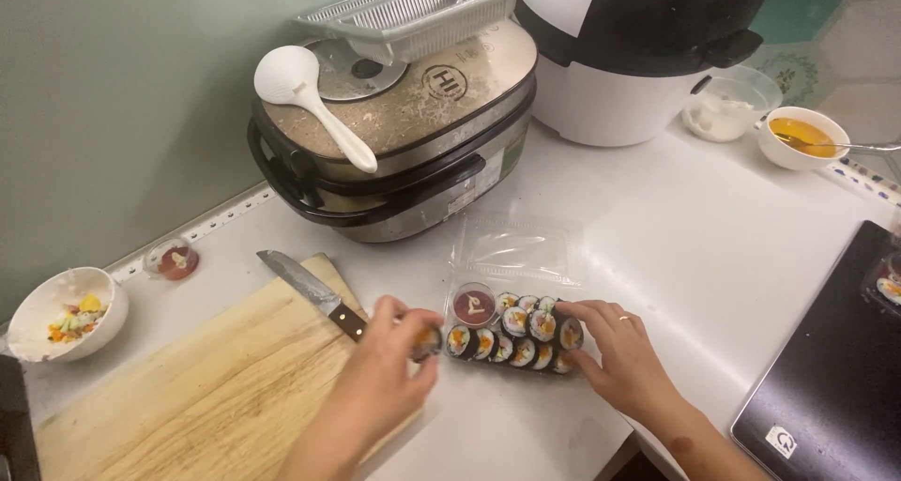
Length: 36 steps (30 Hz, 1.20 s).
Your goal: Slicing kimbap rolls into bite-sized pieces and arranging them in plastic containers for sale.
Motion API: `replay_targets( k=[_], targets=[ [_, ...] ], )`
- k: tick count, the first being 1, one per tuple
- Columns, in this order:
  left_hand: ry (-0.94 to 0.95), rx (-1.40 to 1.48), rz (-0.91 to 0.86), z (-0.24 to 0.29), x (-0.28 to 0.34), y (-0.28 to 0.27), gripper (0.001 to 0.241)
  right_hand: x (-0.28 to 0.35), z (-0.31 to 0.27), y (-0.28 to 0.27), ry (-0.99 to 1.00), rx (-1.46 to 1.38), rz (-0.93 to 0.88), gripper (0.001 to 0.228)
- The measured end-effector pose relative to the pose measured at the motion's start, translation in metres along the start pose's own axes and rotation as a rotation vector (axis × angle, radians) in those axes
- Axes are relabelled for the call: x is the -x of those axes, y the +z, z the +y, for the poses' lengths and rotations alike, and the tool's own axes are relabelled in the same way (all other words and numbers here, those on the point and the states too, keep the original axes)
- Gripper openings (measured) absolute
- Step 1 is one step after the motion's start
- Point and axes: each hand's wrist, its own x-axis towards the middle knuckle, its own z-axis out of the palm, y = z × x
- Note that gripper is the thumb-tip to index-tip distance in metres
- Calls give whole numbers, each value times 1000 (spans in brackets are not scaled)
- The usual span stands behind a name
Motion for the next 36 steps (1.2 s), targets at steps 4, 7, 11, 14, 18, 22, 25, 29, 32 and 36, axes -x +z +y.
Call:
replay_targets(
  k=[4,7,11,14,18,22,25,29,32,36],
  targets=[
    [188,2,-10,21,-15,46,40,-3,0,2,21,-23,38,70],
    [305,113,19,27,-25,79,39,-7,2,3,207,-18,-12,70],
    [429,174,91,37,-32,107,53,-6,14,4,353,-133,-83,72],
    [519,163,170,43,-37,122,70,-4,25,1,368,-207,-100,70],
    [588,75,177,48,-44,138,77,0,36,-10,411,-274,-102,53],
    [628,42,154,48,-51,148,78,7,40,-9,355,-294,-77,42],
    [608,68,166,47,-54,151,79,12,41,-6,369,-329,-83,31],
    [572,105,127,46,-49,145,78,17,40,-2,289,-322,-56,27],
    [591,91,164,39,-46,146,74,18,37,-2,225,-302,-48,24],
    [598,16,166,35,-42,143,66,19,34,2,224,-247,-56,21]
  ],
)
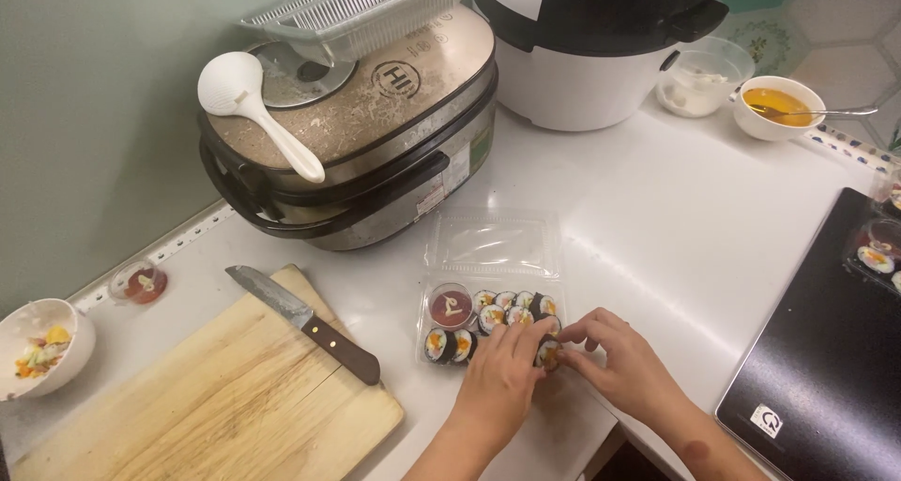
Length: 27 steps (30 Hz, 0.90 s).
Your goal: Slicing kimbap rolls into bite-sized pieces and arranging them in plastic containers for sale.
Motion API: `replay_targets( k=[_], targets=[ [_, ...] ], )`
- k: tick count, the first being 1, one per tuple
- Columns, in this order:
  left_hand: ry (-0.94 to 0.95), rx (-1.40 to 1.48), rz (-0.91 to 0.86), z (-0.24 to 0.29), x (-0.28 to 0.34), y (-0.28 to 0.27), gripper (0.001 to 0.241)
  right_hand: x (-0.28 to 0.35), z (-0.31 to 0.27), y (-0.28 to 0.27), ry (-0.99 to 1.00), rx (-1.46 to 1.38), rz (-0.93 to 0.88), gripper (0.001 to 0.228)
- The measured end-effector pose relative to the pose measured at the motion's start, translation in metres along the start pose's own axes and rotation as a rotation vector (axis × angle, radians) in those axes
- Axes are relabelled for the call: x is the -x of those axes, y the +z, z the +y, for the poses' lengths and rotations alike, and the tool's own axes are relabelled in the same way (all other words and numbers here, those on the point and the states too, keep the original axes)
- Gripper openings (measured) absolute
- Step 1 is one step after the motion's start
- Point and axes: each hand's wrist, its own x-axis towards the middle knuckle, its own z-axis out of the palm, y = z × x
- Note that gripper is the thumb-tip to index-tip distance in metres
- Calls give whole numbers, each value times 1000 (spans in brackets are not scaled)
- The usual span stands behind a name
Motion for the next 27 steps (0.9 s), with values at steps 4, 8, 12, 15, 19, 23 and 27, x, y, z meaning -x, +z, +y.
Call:
replay_targets(
  k=[4,8,12,15,19,23,27],
  targets=[
    [70,-59,104,-7,0,-6,58,-9,10,4,33,-106,52,21],
    [-138,-91,167,-43,-4,-31,44,-30,35,6,401,-412,81,41],
    [-269,-171,475,-106,-7,-44,49,-58,36,10,575,-582,-59,51],
    [-495,96,422,-147,-10,-29,56,-72,12,8,640,-533,-131,52],
    [-913,608,319,-143,-22,-43,67,-82,26,15,641,-477,-139,50],
    [-1215,902,288,-164,-20,-42,70,-85,62,35,533,-725,-117,44],
    [-1303,1061,275,-309,-17,26,72,-79,73,26,427,-812,-52,39]
  ],
)
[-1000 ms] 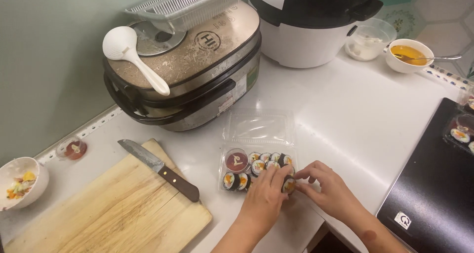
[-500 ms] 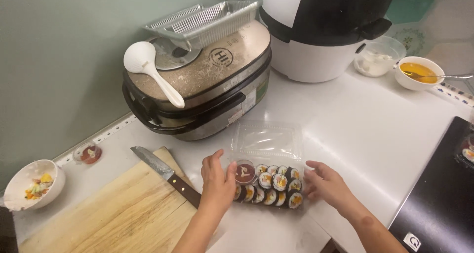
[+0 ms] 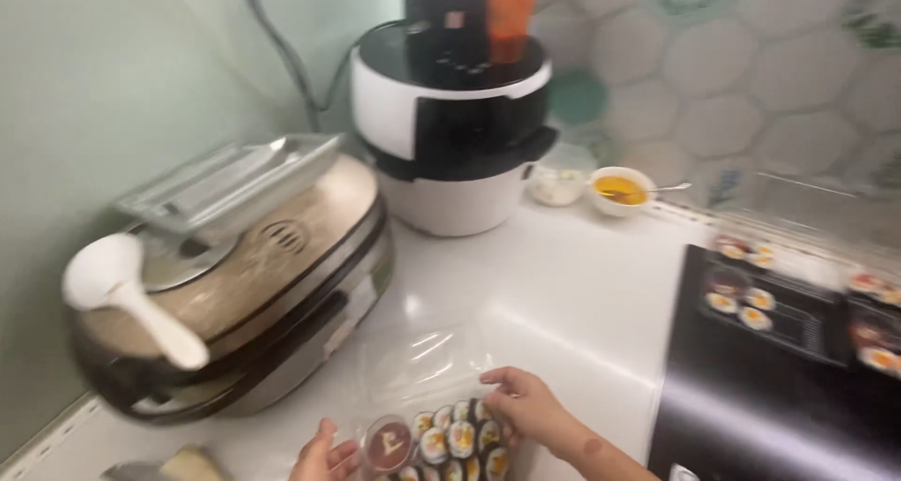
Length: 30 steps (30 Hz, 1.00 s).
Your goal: Slicing kimbap rolls into bite-sized pieces and arranging them in plastic containers for sale.
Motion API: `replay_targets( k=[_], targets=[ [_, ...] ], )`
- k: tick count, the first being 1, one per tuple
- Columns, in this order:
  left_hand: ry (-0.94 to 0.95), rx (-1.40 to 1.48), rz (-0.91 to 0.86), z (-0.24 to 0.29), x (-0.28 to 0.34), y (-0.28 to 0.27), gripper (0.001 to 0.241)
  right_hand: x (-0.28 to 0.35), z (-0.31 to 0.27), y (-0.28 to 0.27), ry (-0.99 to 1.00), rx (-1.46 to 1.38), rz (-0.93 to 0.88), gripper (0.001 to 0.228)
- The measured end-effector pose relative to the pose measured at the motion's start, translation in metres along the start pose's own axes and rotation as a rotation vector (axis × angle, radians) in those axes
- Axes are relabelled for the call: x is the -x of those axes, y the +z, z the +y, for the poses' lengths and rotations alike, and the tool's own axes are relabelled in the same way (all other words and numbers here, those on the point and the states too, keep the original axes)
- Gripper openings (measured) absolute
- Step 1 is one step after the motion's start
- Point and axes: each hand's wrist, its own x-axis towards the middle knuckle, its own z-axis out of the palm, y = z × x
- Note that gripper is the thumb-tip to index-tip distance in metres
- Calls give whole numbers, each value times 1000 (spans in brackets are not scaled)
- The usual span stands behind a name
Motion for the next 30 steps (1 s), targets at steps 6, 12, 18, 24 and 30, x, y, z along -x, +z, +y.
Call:
replay_targets(
  k=[6,12,18,24,30],
  targets=[
    [-34,-93,-223,11,-32,166,70,81,-66,-48,-20,-5,157,41],
    [-24,-208,-387,-20,-2,318,67,167,-51,-166,-185,-45,437,53],
    [34,-315,-522,-74,176,435,68,261,1,-304,-237,-38,643,54],
    [-30,-376,-651,-169,295,531,60,348,59,-411,-52,-52,808,55],
    [12,-477,-730,-223,347,588,63,378,110,-481,10,24,896,55]
  ],
)
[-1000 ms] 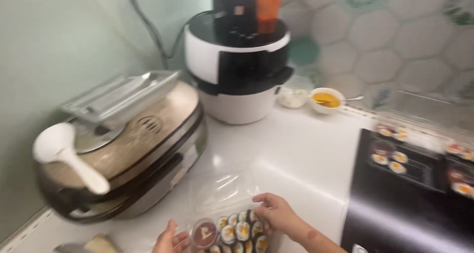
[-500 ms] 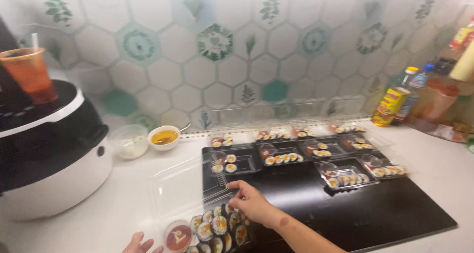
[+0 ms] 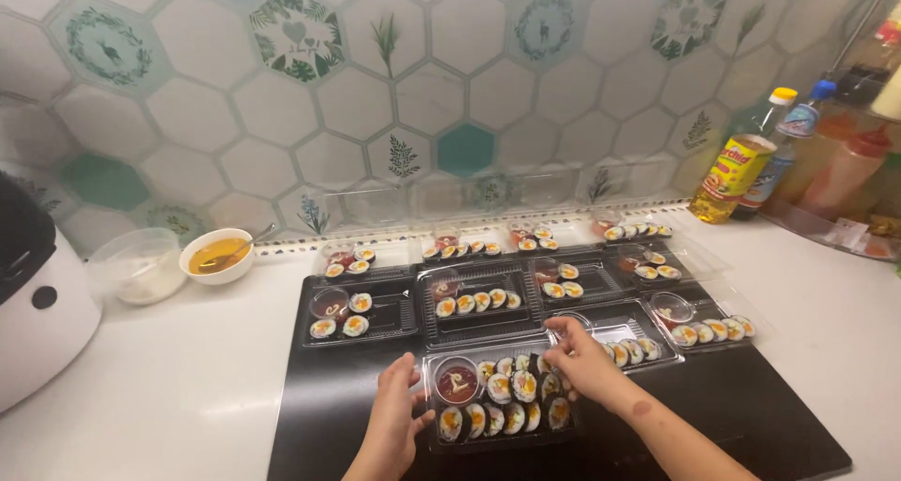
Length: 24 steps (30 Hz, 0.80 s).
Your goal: Slicing kimbap rolls into bite-sized pieces and arranging them in plastic containers for sale.
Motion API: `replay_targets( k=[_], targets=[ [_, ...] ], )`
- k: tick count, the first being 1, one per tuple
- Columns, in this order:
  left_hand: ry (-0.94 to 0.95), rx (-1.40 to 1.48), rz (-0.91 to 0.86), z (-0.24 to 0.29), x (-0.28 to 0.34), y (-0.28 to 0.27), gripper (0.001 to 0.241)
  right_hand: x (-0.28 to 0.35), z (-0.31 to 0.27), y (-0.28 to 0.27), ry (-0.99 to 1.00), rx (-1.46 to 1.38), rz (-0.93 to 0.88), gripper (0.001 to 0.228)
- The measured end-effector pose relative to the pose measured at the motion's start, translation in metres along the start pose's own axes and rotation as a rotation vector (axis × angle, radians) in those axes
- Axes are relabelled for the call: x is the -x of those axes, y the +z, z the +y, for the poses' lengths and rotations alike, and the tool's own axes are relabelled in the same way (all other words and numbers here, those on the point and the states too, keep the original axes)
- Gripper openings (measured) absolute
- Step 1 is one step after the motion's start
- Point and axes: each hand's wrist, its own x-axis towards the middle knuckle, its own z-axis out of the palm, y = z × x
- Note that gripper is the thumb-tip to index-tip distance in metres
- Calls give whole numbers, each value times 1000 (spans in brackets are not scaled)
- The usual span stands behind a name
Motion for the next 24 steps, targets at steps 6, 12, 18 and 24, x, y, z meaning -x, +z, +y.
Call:
replay_targets(
  k=[6,12,18,24],
  targets=[
    [-51,-152,74,0,-7,20,63,-1,6,-4,67,8,-11,55],
    [-38,-178,66,-1,-12,24,63,-16,9,-4,19,50,-13,56],
    [-58,-228,89,-1,-4,16,63,-8,8,6,58,94,-2,55],
    [-22,-205,51,-9,-16,10,60,-33,41,8,-356,619,173,60]
  ],
)
